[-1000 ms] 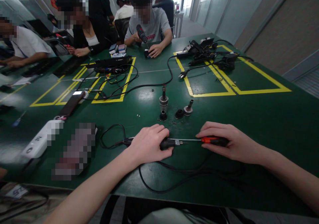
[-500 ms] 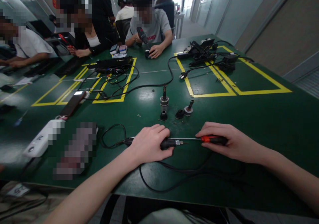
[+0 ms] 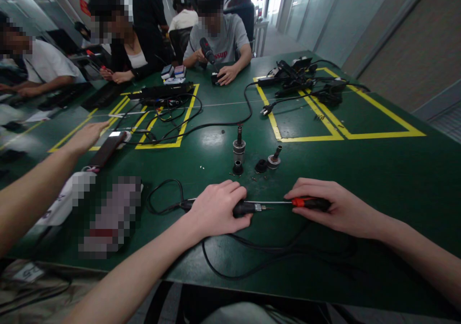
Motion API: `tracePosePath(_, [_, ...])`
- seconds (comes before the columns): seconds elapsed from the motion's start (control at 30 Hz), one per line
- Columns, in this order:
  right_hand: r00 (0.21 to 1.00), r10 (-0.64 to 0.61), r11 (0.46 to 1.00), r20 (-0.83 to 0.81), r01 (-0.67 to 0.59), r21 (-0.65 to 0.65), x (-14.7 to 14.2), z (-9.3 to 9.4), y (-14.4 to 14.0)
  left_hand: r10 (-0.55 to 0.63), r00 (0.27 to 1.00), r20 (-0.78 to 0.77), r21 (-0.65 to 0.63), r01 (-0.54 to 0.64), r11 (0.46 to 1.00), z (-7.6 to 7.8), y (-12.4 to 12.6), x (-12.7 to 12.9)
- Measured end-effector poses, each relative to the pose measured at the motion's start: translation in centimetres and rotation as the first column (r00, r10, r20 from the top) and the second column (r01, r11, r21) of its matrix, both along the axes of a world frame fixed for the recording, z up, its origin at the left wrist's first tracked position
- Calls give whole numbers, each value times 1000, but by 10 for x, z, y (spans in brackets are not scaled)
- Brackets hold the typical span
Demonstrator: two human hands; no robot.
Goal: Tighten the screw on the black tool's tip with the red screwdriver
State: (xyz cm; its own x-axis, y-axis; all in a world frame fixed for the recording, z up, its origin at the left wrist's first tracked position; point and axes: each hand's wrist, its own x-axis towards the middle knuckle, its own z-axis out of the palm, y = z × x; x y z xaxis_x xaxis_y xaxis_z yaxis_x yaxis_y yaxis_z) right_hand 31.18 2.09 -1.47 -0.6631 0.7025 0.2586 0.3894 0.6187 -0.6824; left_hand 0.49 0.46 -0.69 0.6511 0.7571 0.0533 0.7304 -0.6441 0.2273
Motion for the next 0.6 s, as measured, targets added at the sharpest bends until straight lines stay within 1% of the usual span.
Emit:
tracePosePath(0.1, [1000,-4,1000,25,4,6,-2,0,0,2,1000,3,6,-2,1000,0,0,0])
tracePosePath(0.23, [998,-4,999,55,6,-34,-2,1,0,3,1000,-4,7,-3,1000,-1,0,-1])
tracePosePath(0.47, [1000,-11,1000,2,11,-6,-1,-1,-1,1,1000,-3,6,-1,1000,0,0,-1])
tracePosePath(0.6, [999,-14,1000,49,13,10,-2,-1,-2,4,1000,6,0,-4,1000,-1,-1,-1])
